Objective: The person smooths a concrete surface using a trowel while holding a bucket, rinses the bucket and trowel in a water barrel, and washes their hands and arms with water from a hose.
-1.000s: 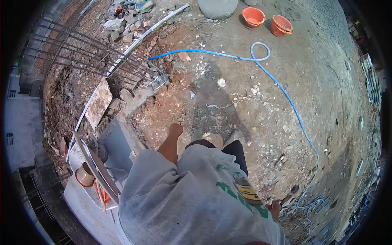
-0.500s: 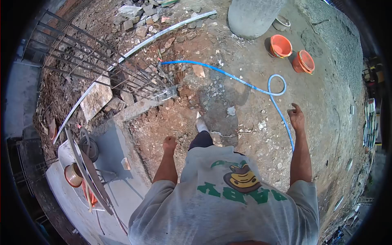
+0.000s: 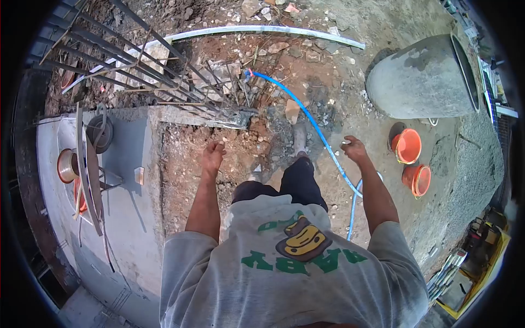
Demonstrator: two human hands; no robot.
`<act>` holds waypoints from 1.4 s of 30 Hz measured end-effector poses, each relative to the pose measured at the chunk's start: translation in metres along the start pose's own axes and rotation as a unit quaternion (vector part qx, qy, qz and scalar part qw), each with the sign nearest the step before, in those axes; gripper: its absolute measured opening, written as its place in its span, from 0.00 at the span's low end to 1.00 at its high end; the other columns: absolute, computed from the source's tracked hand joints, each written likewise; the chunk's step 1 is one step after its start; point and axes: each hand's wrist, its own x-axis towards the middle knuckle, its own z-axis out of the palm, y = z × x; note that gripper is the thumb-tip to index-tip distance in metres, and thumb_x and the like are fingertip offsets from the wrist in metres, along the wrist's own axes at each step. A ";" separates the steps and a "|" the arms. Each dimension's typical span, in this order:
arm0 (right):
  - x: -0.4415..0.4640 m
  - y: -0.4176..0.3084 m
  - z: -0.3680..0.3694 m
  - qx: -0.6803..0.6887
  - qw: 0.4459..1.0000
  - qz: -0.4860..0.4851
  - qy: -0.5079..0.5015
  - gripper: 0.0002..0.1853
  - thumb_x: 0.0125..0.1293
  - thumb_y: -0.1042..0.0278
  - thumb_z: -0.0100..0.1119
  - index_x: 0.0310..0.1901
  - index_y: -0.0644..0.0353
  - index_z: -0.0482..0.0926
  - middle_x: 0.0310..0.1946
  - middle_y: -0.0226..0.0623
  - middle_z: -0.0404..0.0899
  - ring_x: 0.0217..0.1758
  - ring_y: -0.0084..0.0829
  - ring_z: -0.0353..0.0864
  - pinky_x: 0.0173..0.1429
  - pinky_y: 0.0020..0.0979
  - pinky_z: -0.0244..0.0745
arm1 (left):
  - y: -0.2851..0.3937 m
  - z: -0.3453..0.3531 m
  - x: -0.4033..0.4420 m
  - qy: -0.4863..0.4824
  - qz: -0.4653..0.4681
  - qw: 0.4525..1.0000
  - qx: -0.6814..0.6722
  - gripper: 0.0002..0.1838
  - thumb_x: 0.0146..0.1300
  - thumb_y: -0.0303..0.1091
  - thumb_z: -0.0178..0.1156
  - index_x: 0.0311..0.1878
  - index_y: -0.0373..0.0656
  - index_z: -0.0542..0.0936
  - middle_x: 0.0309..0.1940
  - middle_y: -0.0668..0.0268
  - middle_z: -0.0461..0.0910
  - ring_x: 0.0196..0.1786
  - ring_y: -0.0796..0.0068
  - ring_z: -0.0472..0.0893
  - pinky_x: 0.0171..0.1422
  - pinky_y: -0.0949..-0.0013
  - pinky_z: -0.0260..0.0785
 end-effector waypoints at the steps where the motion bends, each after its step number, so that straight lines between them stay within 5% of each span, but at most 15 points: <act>1: 0.043 -0.008 0.003 0.004 1.000 -0.015 -0.015 0.28 0.51 0.57 0.60 0.53 0.63 0.73 0.34 0.49 0.81 0.41 0.42 0.81 0.49 0.34 0.73 | -0.007 0.014 0.000 0.007 -0.019 1.000 -0.015 0.16 0.60 0.41 0.57 0.44 0.37 0.76 0.29 0.69 0.76 0.30 0.77 0.75 0.34 0.75 0.68; 4: 0.136 -0.088 0.003 0.054 0.990 0.011 -0.130 0.27 0.52 0.54 0.59 0.53 0.61 0.73 0.39 0.49 0.80 0.45 0.44 0.79 0.53 0.33 0.71 | -0.022 0.070 0.004 0.024 -0.056 0.998 -0.028 0.18 0.59 0.44 0.59 0.44 0.39 0.77 0.28 0.71 0.75 0.29 0.80 0.74 0.32 0.76 0.66; 7: 0.258 -0.111 0.066 0.007 0.978 -0.120 -0.168 0.29 0.54 0.52 0.58 0.55 0.61 0.72 0.52 0.50 0.74 0.55 0.44 0.73 0.58 0.35 0.68 | -0.029 0.124 0.023 0.018 -0.100 0.995 -0.026 0.19 0.60 0.45 0.59 0.46 0.41 0.76 0.31 0.72 0.76 0.33 0.80 0.74 0.36 0.76 0.66; 10: 0.294 -0.211 0.084 -0.127 0.961 -0.162 -0.187 0.32 0.56 0.51 0.56 0.59 0.62 0.67 0.55 0.48 0.72 0.59 0.44 0.70 0.62 0.35 0.65 | -0.046 0.172 0.061 0.017 -0.123 0.991 -0.047 0.21 0.60 0.50 0.58 0.49 0.46 0.75 0.37 0.72 0.76 0.40 0.79 0.76 0.41 0.75 0.66; 12: 0.321 -0.253 0.102 -0.080 0.950 -0.174 -0.245 0.34 0.57 0.51 0.55 0.63 0.60 0.62 0.57 0.49 0.70 0.62 0.44 0.68 0.65 0.35 0.62 | -0.062 0.195 0.095 0.017 -0.117 0.990 -0.078 0.20 0.61 0.49 0.57 0.50 0.46 0.74 0.38 0.71 0.77 0.41 0.78 0.76 0.42 0.74 0.67; 17: 0.427 -0.271 0.221 -0.052 0.983 -0.148 -0.099 0.34 0.61 0.49 0.50 0.64 0.61 0.59 0.58 0.49 0.69 0.63 0.45 0.66 0.65 0.40 0.61 | -0.056 0.218 0.183 -0.002 -0.156 0.985 -0.070 0.22 0.62 0.51 0.56 0.53 0.46 0.73 0.40 0.72 0.77 0.43 0.78 0.75 0.45 0.70 0.67; 20: 0.474 -0.273 0.281 -0.029 0.991 -0.127 -0.010 0.31 0.61 0.49 0.51 0.62 0.59 0.63 0.56 0.48 0.72 0.55 0.44 0.74 0.59 0.41 0.67 | -0.085 0.211 0.234 -0.022 -0.124 0.990 -0.058 0.23 0.62 0.52 0.56 0.54 0.47 0.73 0.42 0.71 0.77 0.45 0.77 0.75 0.48 0.69 0.66; 23: 0.482 -0.279 0.293 0.139 0.963 -0.079 -0.218 0.26 0.60 0.48 0.54 0.55 0.57 0.71 0.48 0.45 0.77 0.45 0.42 0.80 0.49 0.39 0.74 | -0.109 0.206 0.248 0.003 -0.132 0.989 -0.068 0.23 0.63 0.52 0.55 0.55 0.47 0.72 0.41 0.72 0.77 0.45 0.79 0.74 0.48 0.70 0.65; 26: 0.495 -0.271 0.308 0.068 0.973 -0.126 -0.181 0.19 0.60 0.53 0.57 0.47 0.57 0.76 0.37 0.40 0.81 0.35 0.36 0.81 0.40 0.36 0.76 | -0.130 0.207 0.257 0.002 -0.118 0.991 -0.056 0.25 0.64 0.53 0.54 0.57 0.45 0.70 0.48 0.70 0.76 0.50 0.78 0.72 0.51 0.69 0.64; 29: 0.463 -0.272 0.270 0.265 0.938 -0.097 -0.202 0.14 0.63 0.62 0.56 0.45 0.61 0.72 0.28 0.38 0.79 0.25 0.28 0.80 0.28 0.27 0.78 | -0.103 0.224 0.254 0.036 -0.132 0.989 -0.050 0.32 0.66 0.53 0.50 0.64 0.38 0.63 0.58 0.60 0.69 0.58 0.70 0.68 0.61 0.67 0.59; 32: 0.419 -0.277 0.194 0.398 0.892 -0.070 -0.201 0.13 0.63 0.61 0.57 0.40 0.62 0.72 0.27 0.41 0.78 0.25 0.30 0.81 0.28 0.28 0.78 | -0.059 0.254 0.267 0.109 -0.007 0.994 -0.016 0.36 0.67 0.55 0.44 0.69 0.39 0.54 0.64 0.54 0.62 0.65 0.62 0.63 0.67 0.67 0.54; 35: 0.364 -0.281 0.105 0.453 0.869 -0.058 -0.189 0.13 0.65 0.63 0.55 0.43 0.63 0.72 0.27 0.42 0.77 0.24 0.32 0.80 0.28 0.30 0.78 | 0.069 0.269 0.259 0.141 0.125 0.981 -0.041 0.36 0.68 0.57 0.39 0.68 0.39 0.55 0.64 0.54 0.60 0.65 0.62 0.61 0.69 0.66 0.50; 38: 0.309 -0.292 0.026 0.498 0.840 -0.102 -0.191 0.13 0.64 0.62 0.57 0.41 0.64 0.70 0.28 0.43 0.77 0.25 0.32 0.80 0.29 0.31 0.79 | 0.185 0.287 0.236 -0.001 0.217 0.965 -0.146 0.34 0.70 0.56 0.33 0.66 0.37 0.58 0.60 0.58 0.64 0.59 0.69 0.67 0.64 0.70 0.59; 39: 0.291 -0.299 0.000 0.522 0.824 -0.117 -0.189 0.13 0.63 0.62 0.57 0.39 0.62 0.70 0.27 0.43 0.77 0.25 0.32 0.80 0.29 0.30 0.78 | 0.204 0.291 0.234 -0.073 0.166 0.949 -0.259 0.34 0.68 0.60 0.35 0.59 0.36 0.66 0.53 0.58 0.71 0.44 0.65 0.76 0.52 0.67 0.69; 42: 0.255 -0.316 -0.069 0.520 0.825 -0.170 -0.144 0.12 0.63 0.63 0.57 0.37 0.61 0.66 0.26 0.42 0.77 0.22 0.31 0.79 0.27 0.29 0.77 | 0.255 0.300 0.230 -0.097 0.253 0.952 -0.143 0.34 0.69 0.60 0.33 0.46 0.36 0.75 0.38 0.61 0.78 0.33 0.69 0.76 0.40 0.67 0.71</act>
